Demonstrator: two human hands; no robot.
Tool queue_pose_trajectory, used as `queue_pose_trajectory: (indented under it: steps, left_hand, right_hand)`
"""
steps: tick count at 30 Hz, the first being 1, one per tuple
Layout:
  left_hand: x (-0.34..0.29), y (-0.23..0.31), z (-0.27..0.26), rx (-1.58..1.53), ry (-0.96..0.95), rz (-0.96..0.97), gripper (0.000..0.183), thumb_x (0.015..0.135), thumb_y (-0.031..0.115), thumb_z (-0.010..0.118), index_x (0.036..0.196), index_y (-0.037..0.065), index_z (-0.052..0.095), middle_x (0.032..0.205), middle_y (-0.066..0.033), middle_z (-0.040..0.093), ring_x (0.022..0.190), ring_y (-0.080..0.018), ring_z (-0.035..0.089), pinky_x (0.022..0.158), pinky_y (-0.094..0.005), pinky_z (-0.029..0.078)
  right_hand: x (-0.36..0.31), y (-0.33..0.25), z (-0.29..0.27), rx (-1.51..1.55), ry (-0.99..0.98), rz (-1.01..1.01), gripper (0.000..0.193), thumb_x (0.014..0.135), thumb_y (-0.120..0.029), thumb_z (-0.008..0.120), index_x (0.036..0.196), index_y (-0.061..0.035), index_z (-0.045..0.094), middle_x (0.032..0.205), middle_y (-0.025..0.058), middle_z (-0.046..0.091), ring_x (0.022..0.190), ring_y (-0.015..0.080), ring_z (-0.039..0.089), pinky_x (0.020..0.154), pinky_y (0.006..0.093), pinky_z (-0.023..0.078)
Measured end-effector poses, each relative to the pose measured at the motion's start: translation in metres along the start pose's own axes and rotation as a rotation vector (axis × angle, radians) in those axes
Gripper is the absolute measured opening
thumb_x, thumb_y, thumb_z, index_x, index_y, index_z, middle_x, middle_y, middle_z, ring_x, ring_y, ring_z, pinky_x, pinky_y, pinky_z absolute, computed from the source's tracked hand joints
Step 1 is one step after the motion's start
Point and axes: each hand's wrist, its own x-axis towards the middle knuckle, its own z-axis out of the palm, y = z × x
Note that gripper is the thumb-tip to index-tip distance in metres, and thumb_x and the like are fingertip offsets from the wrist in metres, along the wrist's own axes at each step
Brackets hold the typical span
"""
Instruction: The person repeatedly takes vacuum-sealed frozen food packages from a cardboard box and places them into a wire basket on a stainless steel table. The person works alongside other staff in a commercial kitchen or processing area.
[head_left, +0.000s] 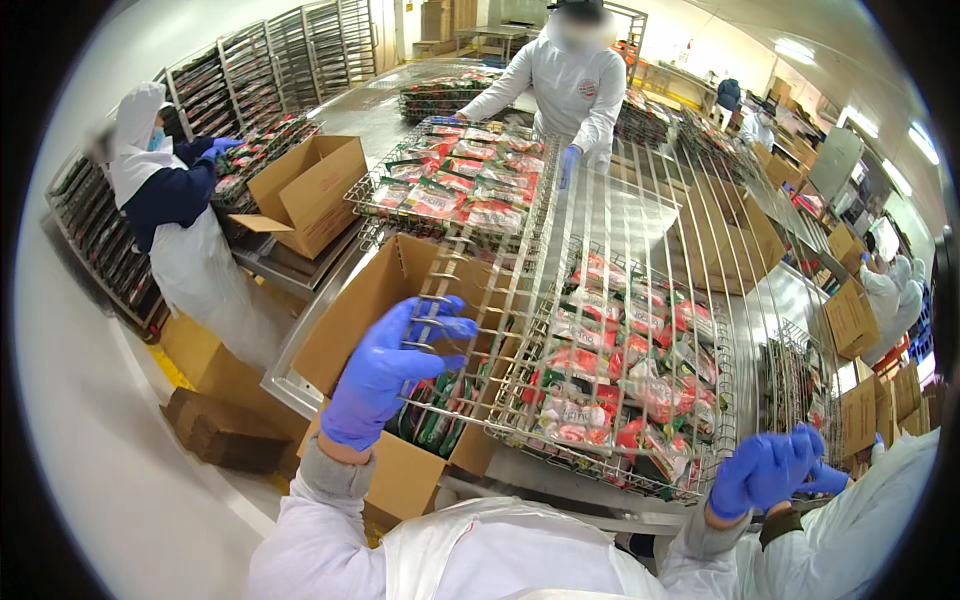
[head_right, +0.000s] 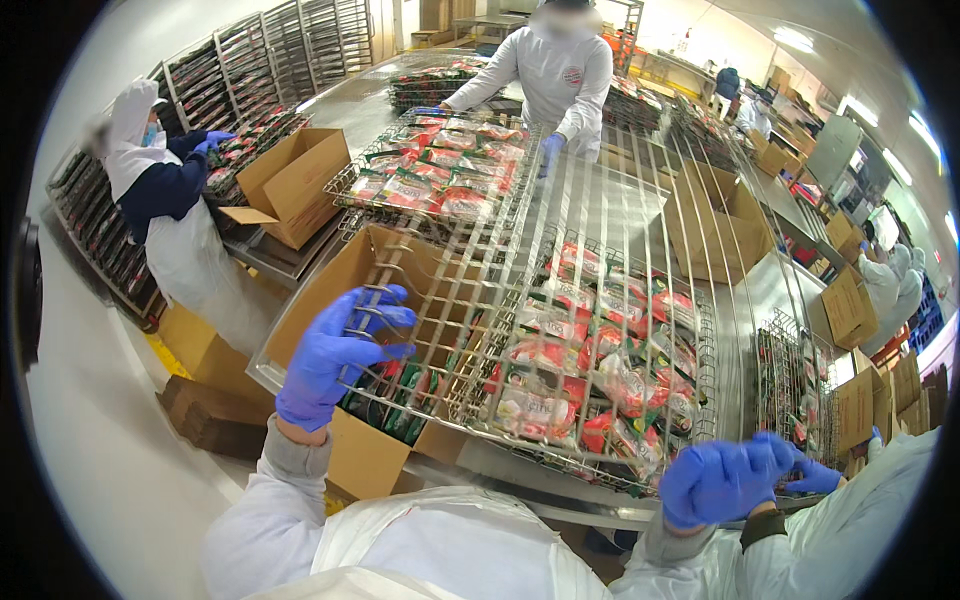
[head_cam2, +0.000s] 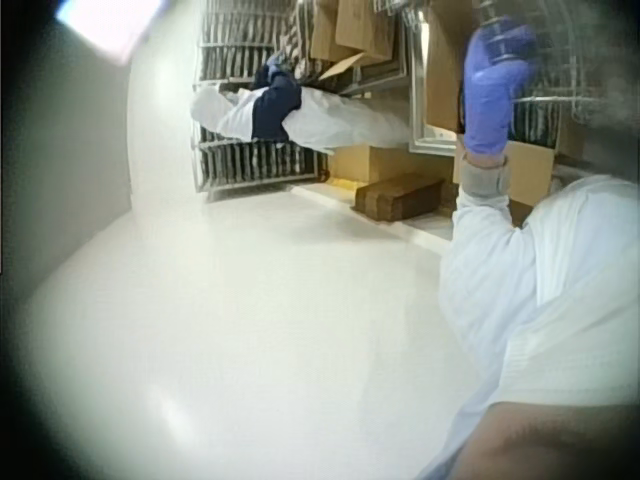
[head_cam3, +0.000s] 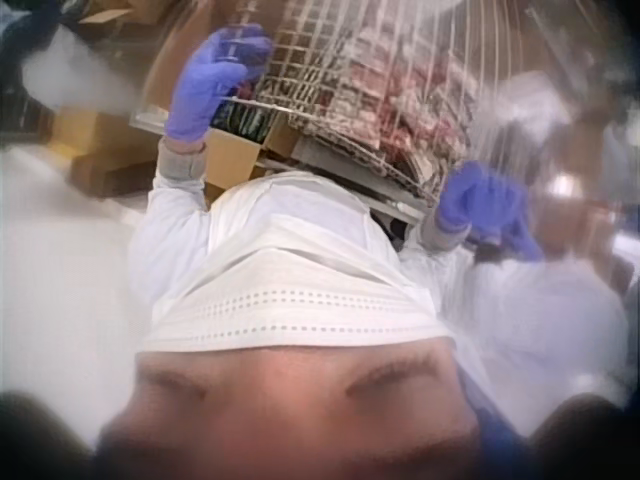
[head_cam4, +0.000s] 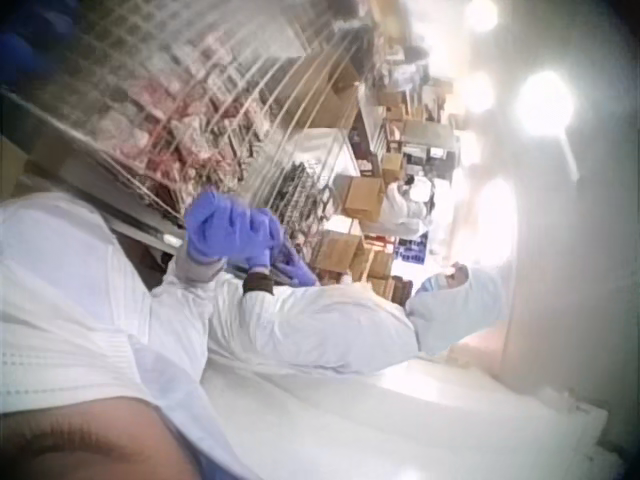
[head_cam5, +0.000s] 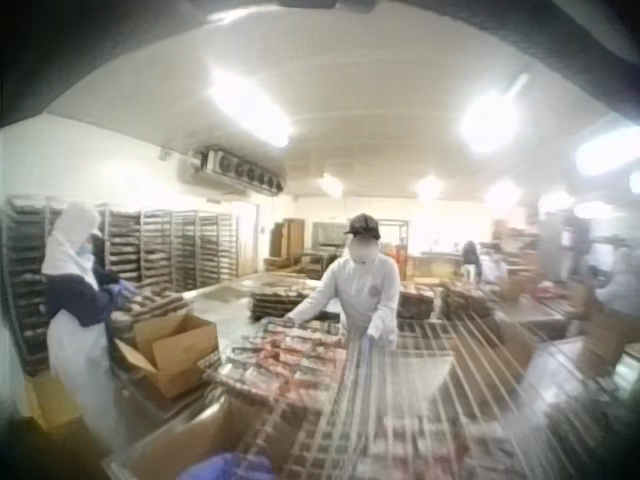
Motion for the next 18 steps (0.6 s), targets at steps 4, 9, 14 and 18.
queue_pose_trajectory:
  steps: [4, 9, 14, 18]
  left_hand:
    - [0.002, 0.012, -0.024, -0.084, 0.142, 0.2, 0.065, 0.069, -0.004, 0.057, 0.132, -0.002, 0.045, 0.117, -0.0123, 0.059, 0.113, -0.0215, 0.058, 0.095, -0.0445, 0.052]
    - [0.024, 0.02, -0.052, -0.169, 0.242, 0.42, 0.063, 0.067, -0.004, 0.052, 0.13, -0.003, 0.047, 0.12, -0.0123, 0.058, 0.114, -0.0217, 0.056, 0.096, -0.0478, 0.051]
    - [0.108, 0.026, -0.115, -0.243, 0.367, 0.516, 0.049, 0.069, -0.005, 0.052, 0.119, -0.001, 0.054, 0.108, -0.0077, 0.059, 0.092, -0.0181, 0.06, 0.086, -0.0448, 0.056]
    - [0.178, 0.04, -0.148, -0.086, 0.664, 0.467, 0.031, 0.073, -0.002, 0.055, 0.102, 0.004, 0.061, 0.1, -0.0062, 0.061, 0.087, -0.0186, 0.058, 0.066, -0.038, 0.054]
  right_hand:
    - [0.068, 0.021, -0.025, -2.077, -0.524, -0.58, 0.021, 0.079, -0.018, 0.058, 0.063, -0.0147, 0.044, 0.059, -0.0006, 0.037, 0.064, 0.0231, 0.041, 0.077, 0.0402, 0.038]
    - [0.171, 0.038, -0.083, -2.879, -0.951, -0.897, 0.02, 0.079, -0.023, 0.071, 0.076, -0.0134, 0.054, 0.068, 0.0011, 0.05, 0.086, 0.025, 0.052, 0.09, 0.0483, 0.037]
    - [0.246, 0.085, -0.127, -3.008, -0.838, -0.709, 0.044, 0.082, -0.041, 0.071, 0.115, -0.0152, 0.058, 0.126, 0.0072, 0.048, 0.116, 0.0276, 0.048, 0.107, 0.058, 0.024]
    - [0.217, 0.089, -0.127, -2.905, -0.861, -0.511, 0.055, 0.081, -0.044, 0.07, 0.127, -0.0169, 0.054, 0.137, 0.0084, 0.041, 0.122, 0.0282, 0.043, 0.109, 0.0588, 0.022]
